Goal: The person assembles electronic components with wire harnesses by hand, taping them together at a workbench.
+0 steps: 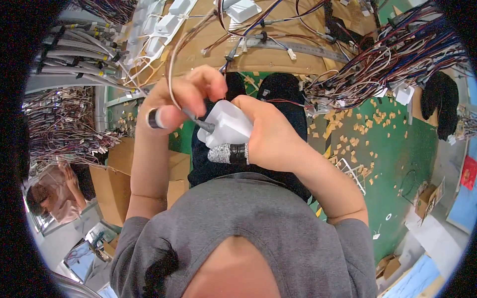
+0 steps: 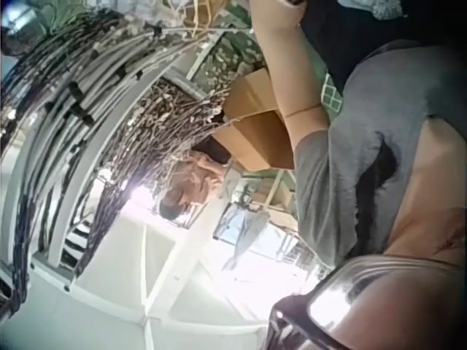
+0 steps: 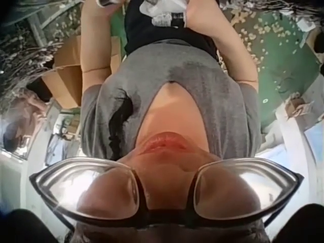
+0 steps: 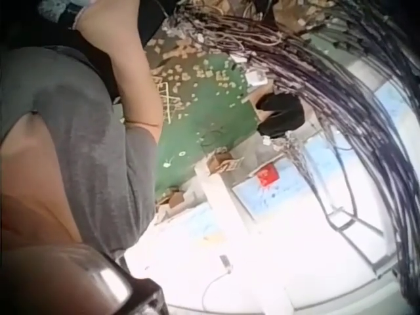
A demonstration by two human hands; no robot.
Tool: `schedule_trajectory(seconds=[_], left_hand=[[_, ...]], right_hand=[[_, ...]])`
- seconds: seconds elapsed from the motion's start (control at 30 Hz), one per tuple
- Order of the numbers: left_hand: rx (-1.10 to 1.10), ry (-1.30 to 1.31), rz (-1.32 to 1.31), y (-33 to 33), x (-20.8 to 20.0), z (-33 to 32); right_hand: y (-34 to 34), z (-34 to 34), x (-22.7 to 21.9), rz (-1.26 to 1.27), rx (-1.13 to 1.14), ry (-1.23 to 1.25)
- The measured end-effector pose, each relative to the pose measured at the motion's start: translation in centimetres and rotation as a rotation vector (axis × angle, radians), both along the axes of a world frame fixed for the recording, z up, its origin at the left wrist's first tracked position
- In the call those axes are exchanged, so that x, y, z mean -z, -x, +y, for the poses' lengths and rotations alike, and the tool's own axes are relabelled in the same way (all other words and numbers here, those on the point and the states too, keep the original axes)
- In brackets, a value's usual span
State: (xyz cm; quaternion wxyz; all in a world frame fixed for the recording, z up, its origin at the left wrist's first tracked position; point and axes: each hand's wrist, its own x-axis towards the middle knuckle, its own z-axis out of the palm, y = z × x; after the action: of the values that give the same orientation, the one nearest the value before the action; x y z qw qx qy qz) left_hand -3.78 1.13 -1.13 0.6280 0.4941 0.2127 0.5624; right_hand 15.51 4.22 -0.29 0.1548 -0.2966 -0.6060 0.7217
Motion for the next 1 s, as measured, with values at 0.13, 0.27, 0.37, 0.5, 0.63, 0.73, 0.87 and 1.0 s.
schedule_trajectory(seconds=[0.13,0.27,0.37,0.5,0.63,0.73,0.87,1.0], left_hand=[[-0.082,0.112,0.405,1.4,-1.7,-0.3],[-0.305,0.079,0.689,-0.3,-1.9,-1.2],[-0.484,0.270,0.425,-1.0,-2.1,-2.9],[-0.359,0.275,0.084,0.8,0.0,-2.4],[-0.263,0.279,0.070,-2.3,1.3,-2.0],[-0.241,0.229,-0.064,-3.5,1.2,-1.4],[-0.612,0.101,0.794,-3.3,0.1,-2.2],[-0.518,-0.141,1.215,-2.7,-2.2,-1.7]], right_hand=[[-0.6,0.1,0.0,-0.051,0.059,-0.050],[-0.7,-0.5,0.0,-0.203,0.195,-0.477],[-0.6,-0.7,-0.2,-0.133,0.235,-0.407],[-0.8,-0.3,0.7,0.053,0.095,0.212],[-0.3,-0.5,0.6,0.187,0.003,0.575],[-0.5,-1.1,1.3,0.218,0.072,0.710],[-0.8,-2.4,2.4,-0.153,0.237,-0.163],[-1.6,-3.1,4.3,-0.099,0.348,-0.684]])
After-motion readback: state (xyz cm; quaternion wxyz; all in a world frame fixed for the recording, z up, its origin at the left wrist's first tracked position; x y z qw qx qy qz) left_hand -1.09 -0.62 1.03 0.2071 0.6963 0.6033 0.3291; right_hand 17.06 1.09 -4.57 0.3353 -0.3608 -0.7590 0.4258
